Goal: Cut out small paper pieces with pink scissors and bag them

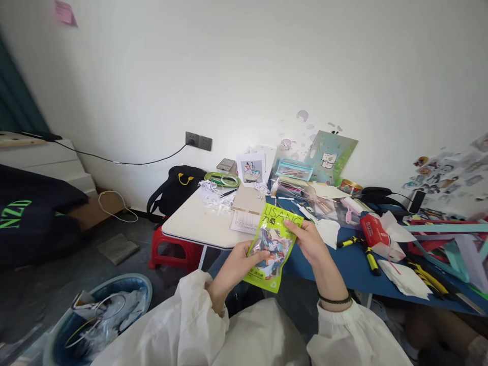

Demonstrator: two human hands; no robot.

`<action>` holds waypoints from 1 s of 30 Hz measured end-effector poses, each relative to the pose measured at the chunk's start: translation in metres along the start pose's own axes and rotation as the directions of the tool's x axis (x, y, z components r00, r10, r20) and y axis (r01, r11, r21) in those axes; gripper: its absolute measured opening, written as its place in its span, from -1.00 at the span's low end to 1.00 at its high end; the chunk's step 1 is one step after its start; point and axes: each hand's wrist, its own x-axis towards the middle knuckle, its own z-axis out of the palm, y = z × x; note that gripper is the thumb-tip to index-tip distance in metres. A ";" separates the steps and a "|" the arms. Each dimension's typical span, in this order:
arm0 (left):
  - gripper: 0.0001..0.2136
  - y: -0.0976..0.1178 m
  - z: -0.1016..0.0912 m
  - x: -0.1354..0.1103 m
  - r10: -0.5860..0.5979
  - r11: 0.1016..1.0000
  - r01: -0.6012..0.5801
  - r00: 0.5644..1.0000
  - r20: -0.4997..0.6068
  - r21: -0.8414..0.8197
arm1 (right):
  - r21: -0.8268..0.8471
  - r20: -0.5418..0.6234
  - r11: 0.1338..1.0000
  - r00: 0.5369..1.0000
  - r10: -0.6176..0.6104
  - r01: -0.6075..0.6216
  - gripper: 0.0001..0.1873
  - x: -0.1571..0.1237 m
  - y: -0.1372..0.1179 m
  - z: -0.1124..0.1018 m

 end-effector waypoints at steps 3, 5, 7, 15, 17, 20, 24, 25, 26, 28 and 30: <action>-0.81 0.001 0.000 0.001 0.004 1.000 -0.004 1.000 0.002 -0.010 | -0.008 -0.014 0.999 0.999 -0.035 0.035 -0.79 0.002 0.004 -0.003; -0.81 0.005 0.001 0.001 0.019 1.000 -0.019 1.000 -0.011 -0.023 | -0.028 -0.013 0.998 0.998 -0.062 0.062 -0.77 0.000 0.007 -0.002; -0.80 0.010 0.001 0.001 0.053 0.998 -0.055 0.997 -0.055 -0.039 | -0.062 0.005 0.995 0.997 -0.078 0.079 -0.76 -0.004 0.008 0.003; -0.84 0.021 -0.006 -0.001 0.148 0.980 -0.178 0.953 -0.264 -0.091 | -0.182 0.218 0.975 0.972 -0.089 0.130 -0.74 -0.019 -0.005 0.028; -0.84 0.023 -0.005 -0.003 0.138 0.978 -0.175 0.952 -0.272 -0.116 | -0.185 0.208 0.973 0.973 -0.102 0.142 -0.74 -0.018 -0.004 0.027; -0.83 0.026 -0.002 -0.005 0.113 0.976 -0.159 0.955 -0.276 -0.151 | -0.203 0.133 0.967 0.982 -0.132 0.157 -0.76 -0.015 0.004 0.024; -0.85 0.027 0.002 -0.004 0.089 0.972 -0.148 0.950 -0.300 -0.181 | -0.245 0.103 0.953 0.982 -0.159 0.180 -0.81 -0.016 0.013 0.024; -0.84 0.027 0.002 -0.004 0.085 0.971 -0.147 0.949 -0.305 -0.189 | -0.250 0.107 0.951 0.981 -0.162 0.184 -0.81 -0.017 0.014 0.025; -0.84 0.027 0.002 -0.004 0.082 0.969 -0.147 0.948 -0.307 -0.196 | -0.249 0.113 0.950 0.980 -0.162 0.186 -0.81 -0.018 0.015 0.026; -0.82 0.026 0.001 -0.004 0.078 0.967 -0.146 0.950 -0.304 -0.207 | -0.234 0.143 0.956 0.979 -0.148 0.179 -0.80 -0.018 0.014 0.026; -0.81 0.025 0.000 -0.005 0.078 0.967 -0.145 0.950 -0.301 -0.207 | -0.217 0.190 0.962 0.974 -0.123 0.163 -0.77 -0.017 0.013 0.025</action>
